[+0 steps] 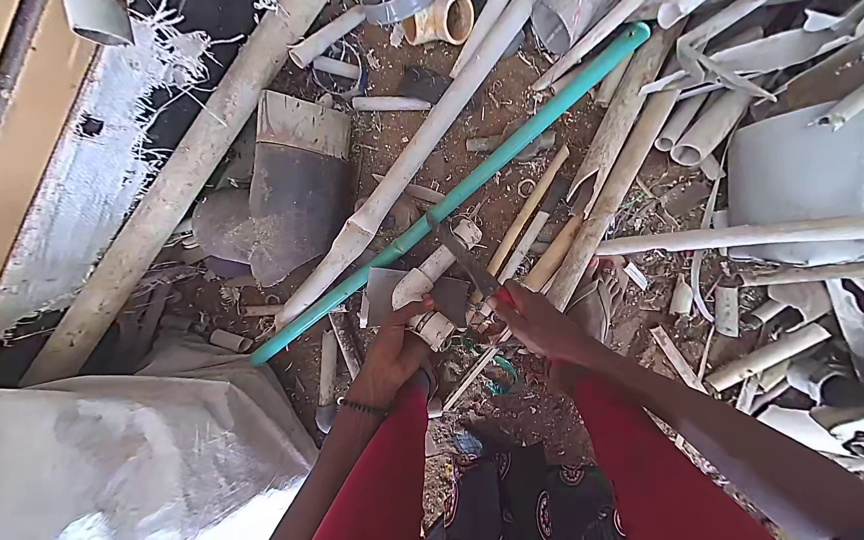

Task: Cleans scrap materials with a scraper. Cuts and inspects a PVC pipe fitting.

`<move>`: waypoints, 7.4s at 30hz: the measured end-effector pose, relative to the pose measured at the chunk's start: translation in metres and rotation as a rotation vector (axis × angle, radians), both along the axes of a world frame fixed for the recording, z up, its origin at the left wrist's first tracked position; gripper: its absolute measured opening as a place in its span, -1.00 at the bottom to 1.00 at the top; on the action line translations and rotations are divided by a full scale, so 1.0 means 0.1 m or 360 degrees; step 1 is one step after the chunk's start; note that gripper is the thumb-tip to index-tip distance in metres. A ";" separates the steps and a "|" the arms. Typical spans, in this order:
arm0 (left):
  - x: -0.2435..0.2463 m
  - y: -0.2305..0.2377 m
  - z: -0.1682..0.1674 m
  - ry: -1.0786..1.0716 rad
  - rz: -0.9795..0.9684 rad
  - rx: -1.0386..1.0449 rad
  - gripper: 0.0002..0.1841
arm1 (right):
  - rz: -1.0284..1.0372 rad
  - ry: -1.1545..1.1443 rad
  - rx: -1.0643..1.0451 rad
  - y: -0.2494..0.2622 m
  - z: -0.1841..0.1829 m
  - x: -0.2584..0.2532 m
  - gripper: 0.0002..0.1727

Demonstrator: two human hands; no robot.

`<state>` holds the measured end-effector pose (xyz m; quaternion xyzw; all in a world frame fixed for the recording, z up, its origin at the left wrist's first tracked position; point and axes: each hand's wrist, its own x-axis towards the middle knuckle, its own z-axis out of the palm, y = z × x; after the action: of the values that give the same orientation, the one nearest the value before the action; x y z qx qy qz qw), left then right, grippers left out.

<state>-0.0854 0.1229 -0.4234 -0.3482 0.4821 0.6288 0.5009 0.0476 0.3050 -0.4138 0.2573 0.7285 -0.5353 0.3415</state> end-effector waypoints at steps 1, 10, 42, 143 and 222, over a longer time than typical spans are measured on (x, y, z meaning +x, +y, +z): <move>0.00 -0.01 0.00 0.0001 0.0000 -0.0008 -0.92 | 0.0021 0.0012 0.0038 0.01 0.00 0.01 -0.53; 0.02 -0.03 -0.03 0.0114 -0.0087 -0.0119 -0.86 | 0.0205 -0.0044 0.0330 -0.13 0.10 0.09 -0.46; 0.01 -0.19 -0.11 0.1318 -0.1319 -0.0516 -0.24 | 0.0571 -0.0070 0.0539 -0.14 0.28 0.19 -0.48; 0.00 0.00 -0.15 0.0664 -0.0686 -0.0292 -0.48 | 0.0437 -0.0247 0.0477 -0.06 0.26 0.18 -0.46; 0.05 0.27 0.31 0.1959 -0.2114 -0.0618 -0.65 | -0.0372 0.0736 0.0651 -0.14 0.43 0.12 -0.54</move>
<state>-0.0804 0.1501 -0.3922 0.3172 0.8608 0.1949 0.3470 0.0600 0.2913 -0.3710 0.2740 0.8447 -0.4576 0.0444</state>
